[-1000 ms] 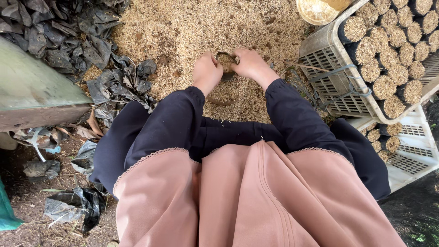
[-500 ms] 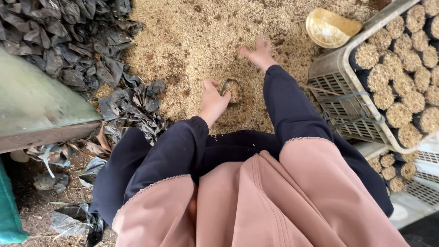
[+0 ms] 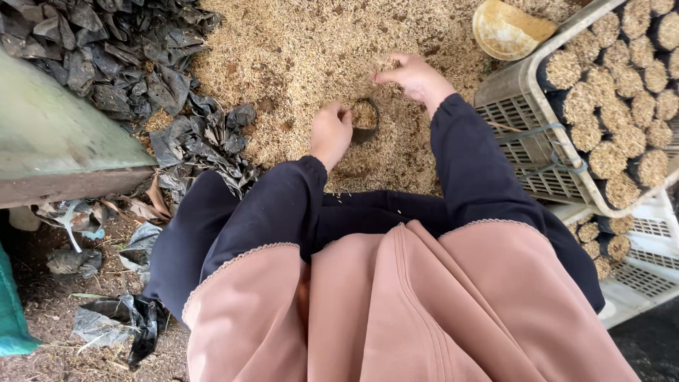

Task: The person scoops loose substrate from a large pile and packs it into small black nursery pots. They then place the filled pots into white plastic crates nearby.

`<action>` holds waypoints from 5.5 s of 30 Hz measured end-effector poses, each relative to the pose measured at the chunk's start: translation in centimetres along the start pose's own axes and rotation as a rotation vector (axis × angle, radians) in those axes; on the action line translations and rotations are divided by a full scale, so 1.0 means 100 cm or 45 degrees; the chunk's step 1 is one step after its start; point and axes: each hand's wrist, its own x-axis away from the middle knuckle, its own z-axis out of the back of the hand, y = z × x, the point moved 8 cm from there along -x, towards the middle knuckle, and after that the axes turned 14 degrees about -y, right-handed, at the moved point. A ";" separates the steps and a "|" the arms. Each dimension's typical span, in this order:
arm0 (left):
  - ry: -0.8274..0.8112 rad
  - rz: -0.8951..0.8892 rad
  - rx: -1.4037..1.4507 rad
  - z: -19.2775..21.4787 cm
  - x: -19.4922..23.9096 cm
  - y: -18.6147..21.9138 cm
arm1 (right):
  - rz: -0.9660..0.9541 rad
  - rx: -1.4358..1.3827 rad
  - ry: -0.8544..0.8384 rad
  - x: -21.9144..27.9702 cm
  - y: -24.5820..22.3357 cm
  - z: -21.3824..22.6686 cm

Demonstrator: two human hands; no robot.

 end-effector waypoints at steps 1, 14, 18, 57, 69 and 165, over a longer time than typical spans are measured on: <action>0.004 0.025 -0.016 -0.001 -0.003 -0.002 | 0.100 -0.070 -0.063 0.011 -0.010 -0.006; 0.098 -0.168 -0.135 -0.010 0.000 0.006 | 0.378 0.884 -0.084 0.096 -0.063 -0.071; 0.046 -0.183 -0.031 -0.011 0.000 0.013 | 0.363 0.865 -0.189 0.063 -0.032 -0.086; -0.365 0.402 -0.045 -0.018 -0.025 -0.007 | -0.020 -0.423 0.054 0.006 0.085 0.006; -0.142 -0.112 -0.350 -0.033 -0.027 -0.002 | -0.121 0.689 -0.059 -0.108 0.098 -0.039; -0.347 0.600 0.239 -0.051 0.001 -0.020 | 0.055 -0.227 -0.024 0.047 0.068 -0.074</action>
